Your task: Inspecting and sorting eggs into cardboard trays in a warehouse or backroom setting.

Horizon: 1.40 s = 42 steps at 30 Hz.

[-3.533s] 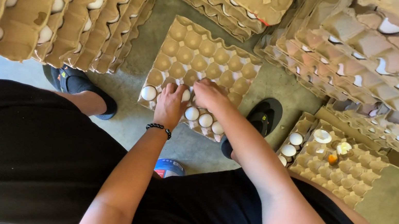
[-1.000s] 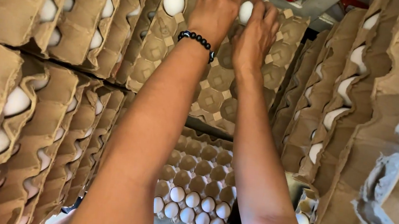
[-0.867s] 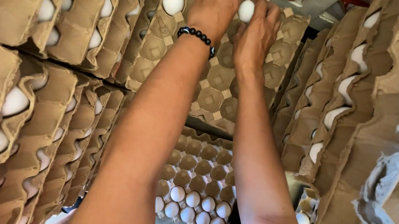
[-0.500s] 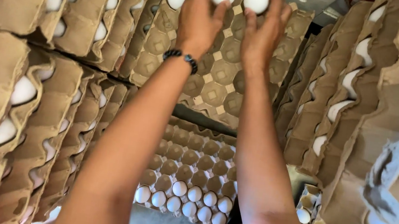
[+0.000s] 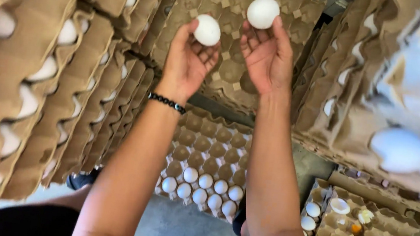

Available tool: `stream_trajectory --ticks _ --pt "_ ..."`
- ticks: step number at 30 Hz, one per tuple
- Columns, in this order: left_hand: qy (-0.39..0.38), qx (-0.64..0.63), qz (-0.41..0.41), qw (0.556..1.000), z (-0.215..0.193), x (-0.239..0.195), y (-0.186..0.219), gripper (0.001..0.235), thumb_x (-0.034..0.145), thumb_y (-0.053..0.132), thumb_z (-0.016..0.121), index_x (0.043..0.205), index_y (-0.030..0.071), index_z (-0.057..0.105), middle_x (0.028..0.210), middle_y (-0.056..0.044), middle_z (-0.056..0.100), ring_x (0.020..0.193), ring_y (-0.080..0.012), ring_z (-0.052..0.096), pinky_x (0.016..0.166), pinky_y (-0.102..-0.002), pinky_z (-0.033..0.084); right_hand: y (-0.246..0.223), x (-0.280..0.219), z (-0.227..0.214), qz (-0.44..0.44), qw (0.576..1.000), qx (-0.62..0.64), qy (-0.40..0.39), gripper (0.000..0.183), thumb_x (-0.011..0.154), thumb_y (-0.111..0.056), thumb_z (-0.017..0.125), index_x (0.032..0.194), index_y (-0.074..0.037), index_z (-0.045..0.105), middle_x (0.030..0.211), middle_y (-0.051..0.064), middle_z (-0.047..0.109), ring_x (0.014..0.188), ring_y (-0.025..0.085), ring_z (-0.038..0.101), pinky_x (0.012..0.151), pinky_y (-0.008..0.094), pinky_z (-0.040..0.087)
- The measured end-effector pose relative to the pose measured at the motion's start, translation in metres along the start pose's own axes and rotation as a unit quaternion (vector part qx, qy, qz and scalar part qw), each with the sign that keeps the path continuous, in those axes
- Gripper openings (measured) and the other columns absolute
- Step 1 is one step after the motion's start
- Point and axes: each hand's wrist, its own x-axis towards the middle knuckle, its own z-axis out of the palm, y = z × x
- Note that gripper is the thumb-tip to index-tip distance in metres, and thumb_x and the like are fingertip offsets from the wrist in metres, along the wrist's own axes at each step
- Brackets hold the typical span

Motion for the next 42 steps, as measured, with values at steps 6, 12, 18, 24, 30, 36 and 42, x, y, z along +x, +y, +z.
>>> stream_trajectory --ticks 6,12,18,24,30,36,42 --pt "-0.032 -0.092 -0.055 0.994 -0.021 -0.079 -0.017 0.039 0.098 0.035 0.059 0.125 0.006 0.058 0.113 -0.014 0.069 0.096 -0.0251 0.071 0.085 -0.038 0.058 0.001 -0.052 0.024 0.129 0.983 0.049 -0.120 0.057 0.113 -0.037 0.042 0.164 -0.010 0.038 0.124 0.019 0.068 0.102 0.023 0.070 0.077 0.034 0.062" --pt "-0.063 -0.039 -0.064 0.995 -0.059 -0.153 -0.032 0.043 0.102 0.037 0.051 0.137 0.012 0.059 0.115 -0.010 0.072 0.075 -0.0148 0.063 0.063 -0.031 0.050 0.017 -0.103 0.030 0.232 0.965 0.025 -0.122 0.054 0.108 -0.033 0.041 0.156 -0.009 0.043 0.118 0.019 0.066 0.079 0.020 0.060 0.055 0.028 0.047" --pt "-0.020 -0.047 -0.085 0.995 -0.083 -0.200 -0.047 0.042 0.108 0.037 0.044 0.134 0.007 0.058 0.115 -0.010 0.071 0.074 -0.0134 0.057 0.065 -0.029 0.046 0.053 -0.133 -0.009 0.329 0.934 0.001 -0.139 0.044 0.116 -0.036 0.044 0.142 -0.002 0.054 0.106 0.021 0.065 0.073 0.013 0.052 0.056 0.024 0.039" --pt "-0.008 -0.066 -0.067 0.996 -0.114 -0.224 -0.055 0.050 0.107 0.046 0.040 0.128 0.006 0.061 0.107 -0.005 0.070 0.074 -0.0133 0.057 0.065 -0.029 0.046 0.072 -0.160 0.027 0.378 0.916 -0.117 -0.074 0.043 0.101 -0.035 0.048 0.134 -0.009 0.055 0.115 0.013 0.071 0.075 0.015 0.064 0.053 0.025 0.047" --pt "0.106 0.081 -0.026 0.991 -0.183 -0.234 -0.072 0.029 0.099 0.023 0.071 0.124 0.013 0.059 0.103 0.000 0.067 0.076 -0.0111 0.057 0.064 -0.027 0.046 0.117 -0.176 -0.035 0.317 0.898 -0.294 -0.076 0.025 0.104 -0.016 0.069 0.126 -0.009 0.061 0.105 0.009 0.068 0.070 0.012 0.058 0.054 0.025 0.043" --pt "0.232 0.021 -0.064 0.970 -0.207 -0.229 -0.086 0.034 0.098 0.041 0.066 0.111 0.011 0.059 0.086 -0.005 0.065 0.062 -0.0161 0.057 0.053 -0.028 0.046 0.134 -0.179 -0.019 0.416 0.878 -0.234 -0.021 0.059 0.103 -0.058 0.039 0.115 -0.009 0.070 0.091 0.009 0.074 0.057 0.010 0.063 0.042 0.022 0.046" --pt "0.249 0.016 -0.066 0.966 -0.230 -0.226 -0.092 0.029 0.093 0.032 0.059 0.114 0.012 0.061 0.095 -0.008 0.069 0.070 -0.0181 0.067 0.060 -0.031 0.055 0.155 -0.179 -0.033 0.418 0.844 -0.336 0.006 0.044 0.092 -0.022 0.072 0.133 -0.014 0.059 0.114 0.005 0.069 0.088 0.014 0.073 0.066 0.027 0.061"
